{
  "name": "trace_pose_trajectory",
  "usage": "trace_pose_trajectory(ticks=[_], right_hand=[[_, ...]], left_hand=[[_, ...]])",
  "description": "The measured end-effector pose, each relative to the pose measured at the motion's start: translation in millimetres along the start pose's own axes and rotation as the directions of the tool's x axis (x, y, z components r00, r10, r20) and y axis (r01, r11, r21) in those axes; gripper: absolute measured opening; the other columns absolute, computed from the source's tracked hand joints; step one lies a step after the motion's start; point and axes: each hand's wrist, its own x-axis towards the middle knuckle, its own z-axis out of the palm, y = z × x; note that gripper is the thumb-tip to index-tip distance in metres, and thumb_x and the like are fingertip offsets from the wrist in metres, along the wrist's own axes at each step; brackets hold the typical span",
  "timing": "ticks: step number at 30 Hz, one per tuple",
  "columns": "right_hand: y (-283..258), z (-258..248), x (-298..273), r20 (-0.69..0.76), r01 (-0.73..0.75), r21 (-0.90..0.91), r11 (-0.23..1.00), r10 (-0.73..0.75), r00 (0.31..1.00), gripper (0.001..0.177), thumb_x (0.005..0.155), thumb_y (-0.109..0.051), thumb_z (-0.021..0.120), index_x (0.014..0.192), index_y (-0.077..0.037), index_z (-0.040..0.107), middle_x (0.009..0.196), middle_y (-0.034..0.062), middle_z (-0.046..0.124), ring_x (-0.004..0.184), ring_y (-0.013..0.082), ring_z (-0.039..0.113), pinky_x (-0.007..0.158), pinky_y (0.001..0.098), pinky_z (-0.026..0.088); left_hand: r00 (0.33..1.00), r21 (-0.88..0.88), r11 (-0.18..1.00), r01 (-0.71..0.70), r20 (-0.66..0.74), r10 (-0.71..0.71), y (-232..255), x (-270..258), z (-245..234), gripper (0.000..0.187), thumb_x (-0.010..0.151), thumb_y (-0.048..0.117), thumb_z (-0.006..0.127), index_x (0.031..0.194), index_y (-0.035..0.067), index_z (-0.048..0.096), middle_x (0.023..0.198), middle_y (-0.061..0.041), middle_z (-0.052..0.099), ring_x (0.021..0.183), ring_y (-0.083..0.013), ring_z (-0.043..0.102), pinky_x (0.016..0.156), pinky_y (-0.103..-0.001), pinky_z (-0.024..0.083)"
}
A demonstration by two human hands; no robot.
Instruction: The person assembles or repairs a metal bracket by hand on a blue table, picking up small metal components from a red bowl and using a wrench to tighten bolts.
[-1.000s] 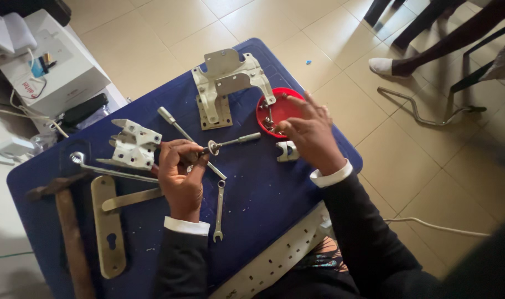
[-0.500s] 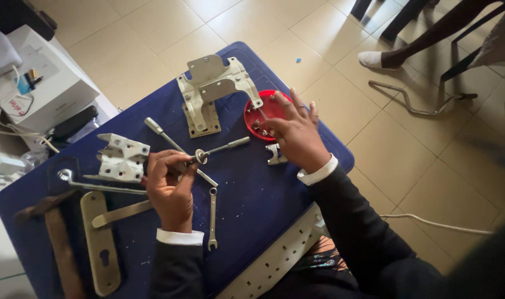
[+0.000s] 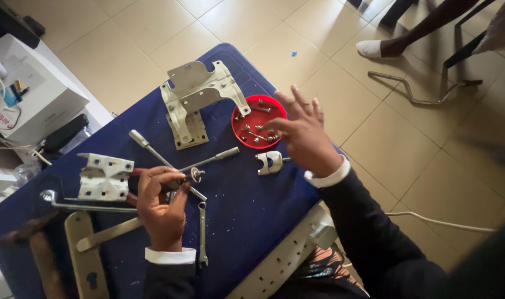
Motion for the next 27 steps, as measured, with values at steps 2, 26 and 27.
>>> trace_pose_trajectory(ticks=[2, 26, 27], right_hand=[[6, -10, -2, -0.005, -0.011, 0.043, 0.999, 0.011, 1.000, 0.039, 0.085, 0.001, 0.067, 0.104, -0.031, 0.079, 0.162, 0.0051, 0.039, 0.158, 0.0335, 0.014, 0.125, 0.0586, 0.005], [21, -12, 11, 0.030, 0.032, 0.061, 0.998, -0.034, 0.999, 0.036, 0.090, 0.001, 0.065, 0.104, -0.029, 0.079, 0.158, 0.0088, 0.048, 0.157, 0.0352, 0.024, 0.125, 0.0591, 0.013], [20, -12, 11, 0.022, 0.017, 0.066, 0.998, -0.018, 1.000, 0.035, 0.092, -0.001, 0.065, 0.105, -0.030, 0.078, 0.159, 0.0078, 0.048, 0.158, 0.0346, 0.025, 0.126, 0.0580, 0.014]], left_hand=[[1.000, 0.004, 1.000, 0.025, -0.002, -0.025, 0, 0, 1, 0.017, 0.085, -0.006, 0.077, 0.097, 0.003, 0.069, 0.108, -0.005, 0.060, 0.087, -0.0081, 0.061, 0.077, -0.020, 0.053], [0.987, 0.014, 0.987, 0.159, 0.027, -0.160, 4, 5, 2, 0.019, 0.084, -0.007, 0.076, 0.099, 0.002, 0.069, 0.112, -0.005, 0.060, 0.095, -0.0096, 0.061, 0.085, -0.021, 0.053], [0.989, 0.035, 0.989, 0.147, 0.028, -0.148, 4, 5, 2, 0.020, 0.084, -0.008, 0.076, 0.099, 0.002, 0.069, 0.112, -0.006, 0.060, 0.095, -0.0098, 0.061, 0.085, -0.021, 0.052]])
